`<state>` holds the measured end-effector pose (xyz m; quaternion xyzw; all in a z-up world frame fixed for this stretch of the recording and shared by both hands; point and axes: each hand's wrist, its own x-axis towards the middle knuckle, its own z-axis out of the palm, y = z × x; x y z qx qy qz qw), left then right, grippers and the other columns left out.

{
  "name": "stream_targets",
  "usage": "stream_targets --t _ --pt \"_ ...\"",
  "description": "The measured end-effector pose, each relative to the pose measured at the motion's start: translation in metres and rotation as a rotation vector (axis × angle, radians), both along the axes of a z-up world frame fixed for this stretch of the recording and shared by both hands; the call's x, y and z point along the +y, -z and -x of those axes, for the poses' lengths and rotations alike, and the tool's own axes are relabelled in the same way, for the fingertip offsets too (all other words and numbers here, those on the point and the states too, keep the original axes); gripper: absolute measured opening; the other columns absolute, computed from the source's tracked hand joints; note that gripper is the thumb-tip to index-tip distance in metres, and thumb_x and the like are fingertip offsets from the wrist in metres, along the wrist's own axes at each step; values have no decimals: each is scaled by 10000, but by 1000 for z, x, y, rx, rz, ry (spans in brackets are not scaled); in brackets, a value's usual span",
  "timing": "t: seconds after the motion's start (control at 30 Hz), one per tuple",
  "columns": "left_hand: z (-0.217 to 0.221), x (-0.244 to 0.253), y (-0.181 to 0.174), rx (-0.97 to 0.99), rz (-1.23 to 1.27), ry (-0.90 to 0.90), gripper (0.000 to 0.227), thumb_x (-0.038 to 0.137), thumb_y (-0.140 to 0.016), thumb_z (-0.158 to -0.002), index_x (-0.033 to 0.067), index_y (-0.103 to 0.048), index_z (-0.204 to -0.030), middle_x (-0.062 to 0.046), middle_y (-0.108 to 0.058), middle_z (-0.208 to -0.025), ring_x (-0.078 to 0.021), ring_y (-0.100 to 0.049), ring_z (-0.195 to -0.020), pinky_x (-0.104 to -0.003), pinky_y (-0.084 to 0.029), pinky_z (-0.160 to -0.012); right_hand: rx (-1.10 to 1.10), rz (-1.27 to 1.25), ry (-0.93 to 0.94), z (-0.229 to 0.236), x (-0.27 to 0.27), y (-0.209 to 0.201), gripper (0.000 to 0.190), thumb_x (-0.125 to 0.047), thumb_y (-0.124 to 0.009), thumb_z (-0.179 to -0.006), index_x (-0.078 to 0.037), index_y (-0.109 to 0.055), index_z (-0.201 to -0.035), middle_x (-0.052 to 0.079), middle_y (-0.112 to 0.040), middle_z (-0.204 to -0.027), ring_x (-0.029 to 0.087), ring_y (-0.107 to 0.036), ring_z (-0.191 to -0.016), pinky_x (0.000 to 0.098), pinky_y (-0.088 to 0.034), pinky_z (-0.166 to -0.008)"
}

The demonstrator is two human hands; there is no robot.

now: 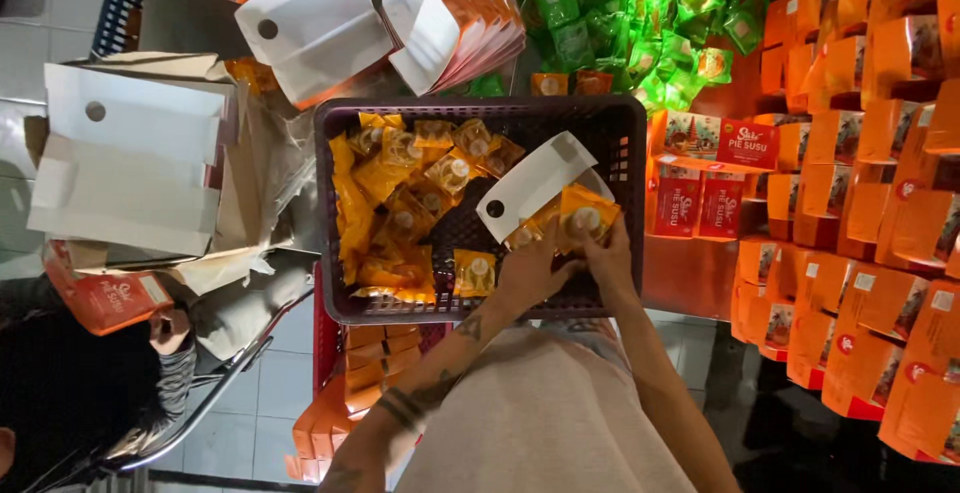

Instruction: The person packs individually wrapped yellow food items into white cardboard boxes. They pick items from a purple basket, place them into the box, and then close the box before repeating the process.

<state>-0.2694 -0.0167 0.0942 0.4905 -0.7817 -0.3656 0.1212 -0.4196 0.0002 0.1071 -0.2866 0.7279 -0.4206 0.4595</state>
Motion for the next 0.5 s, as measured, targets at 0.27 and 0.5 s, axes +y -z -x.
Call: stream_targets --t 0.27,0.5 --pt "-8 4 37 35 -573 -671 1091 443 -689 -945 -199 -76 -1578 -517 -156 -1546 -635 -306 -1448 -669 -462 -1060 412 -167 -174 68 -24 37 553 -401 -857 -872 -77 -567 -1213 272 -673 -1122 464 -660 -1130 572 -499 -927" --pt "-14 -42 81 70 -698 -859 908 362 -530 -936 -2 -144 -1672 -369 -461 -1535 -493 -553 -1367 -612 -539 -984 439 -201 -514 76 -62 69 581 -471 -698 -957 -26 -503 -1275 268 -674 -1124 442 -698 -1062 562 -559 -893"
